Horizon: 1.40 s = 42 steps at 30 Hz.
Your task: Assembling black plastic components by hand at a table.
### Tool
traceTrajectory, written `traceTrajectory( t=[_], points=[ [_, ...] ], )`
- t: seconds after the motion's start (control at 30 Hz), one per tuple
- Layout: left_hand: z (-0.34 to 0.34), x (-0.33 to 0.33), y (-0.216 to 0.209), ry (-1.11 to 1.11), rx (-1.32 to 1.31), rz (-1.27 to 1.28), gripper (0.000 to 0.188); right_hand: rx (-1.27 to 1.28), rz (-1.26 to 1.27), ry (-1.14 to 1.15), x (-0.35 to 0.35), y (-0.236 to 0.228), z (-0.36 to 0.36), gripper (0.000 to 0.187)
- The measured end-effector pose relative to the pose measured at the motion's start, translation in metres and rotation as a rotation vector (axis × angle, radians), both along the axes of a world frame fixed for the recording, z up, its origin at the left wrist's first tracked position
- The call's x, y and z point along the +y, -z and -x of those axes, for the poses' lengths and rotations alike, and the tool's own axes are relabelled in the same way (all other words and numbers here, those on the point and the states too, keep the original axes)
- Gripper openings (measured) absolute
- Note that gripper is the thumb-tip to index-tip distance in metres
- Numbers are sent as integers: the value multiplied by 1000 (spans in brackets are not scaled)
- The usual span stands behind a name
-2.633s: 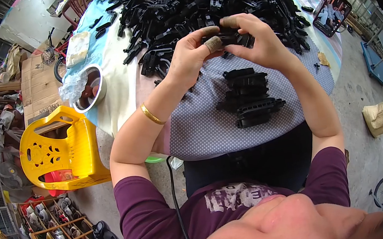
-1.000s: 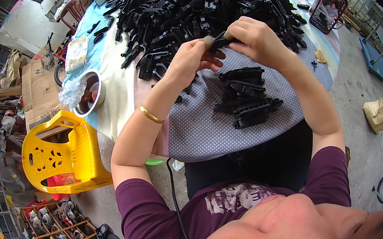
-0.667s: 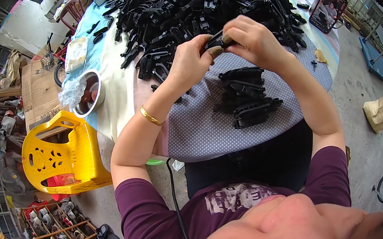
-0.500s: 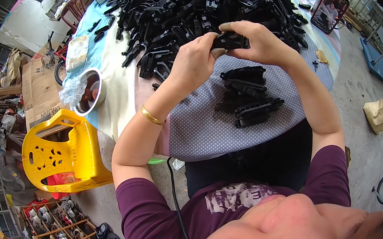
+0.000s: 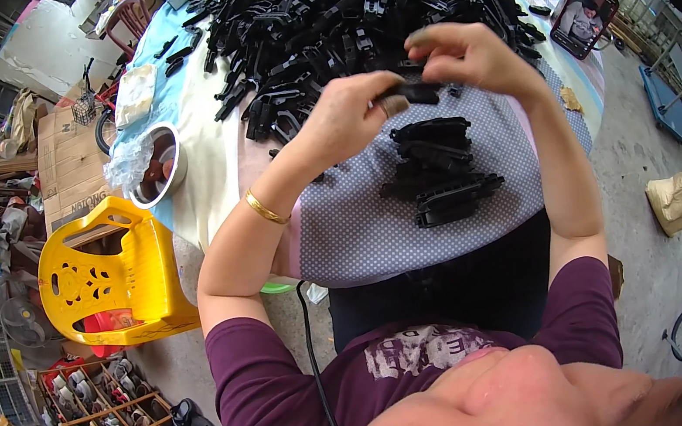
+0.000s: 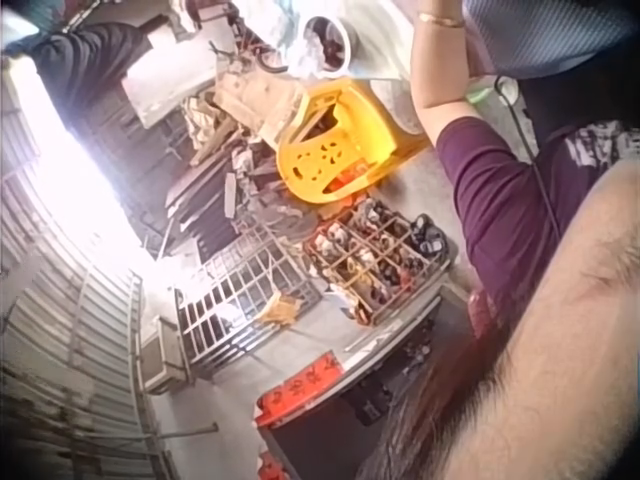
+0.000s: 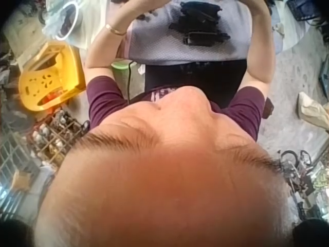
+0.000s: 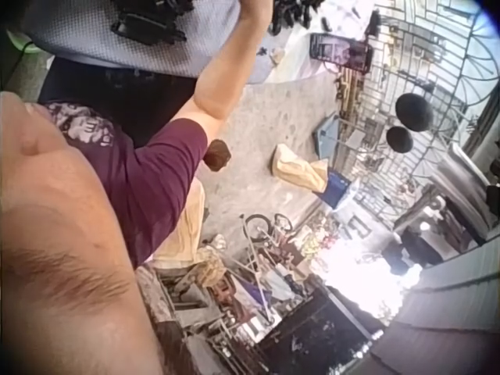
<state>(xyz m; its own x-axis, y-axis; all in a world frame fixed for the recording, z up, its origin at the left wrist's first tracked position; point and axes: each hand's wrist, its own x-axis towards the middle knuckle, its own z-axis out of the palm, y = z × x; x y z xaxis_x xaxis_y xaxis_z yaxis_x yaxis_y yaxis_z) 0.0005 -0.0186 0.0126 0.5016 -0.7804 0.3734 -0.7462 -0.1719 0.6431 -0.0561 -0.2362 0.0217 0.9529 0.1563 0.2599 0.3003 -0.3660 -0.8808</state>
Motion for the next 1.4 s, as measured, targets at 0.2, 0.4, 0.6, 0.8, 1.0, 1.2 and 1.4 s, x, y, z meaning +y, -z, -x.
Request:
traceTrajectory(
  t=[0.2, 0.4, 0.6, 0.8, 1.0, 1.2, 1.4],
  points=[
    [8, -11, 6, 362, 214, -199, 32, -152, 383, 155, -56, 11, -6, 24],
    [-26, -44, 23, -46, -323, -97, 31, -485, 749, 321, -22, 30, -21, 26],
    [-15, -96, 27, -293, -364, -367, 38, -535, 826, 508, -26, 29, -23, 28],
    [-24, -83, 23, -329, -133, -187, 38, -672, 552, 594, -21, 29, -27, 16],
    [-17, -23, 0, -200, 517, -63, 38, -591, 668, 319, -2, 36, -24, 26],
    [-15, -9, 11, -46, 941, 230, 45, -316, 918, 225, 20, 39, -23, 23],
    [-20, -7, 26, -175, 601, 341, 28, -219, 89, 170, 16, 32, -18, 22]
  ],
)
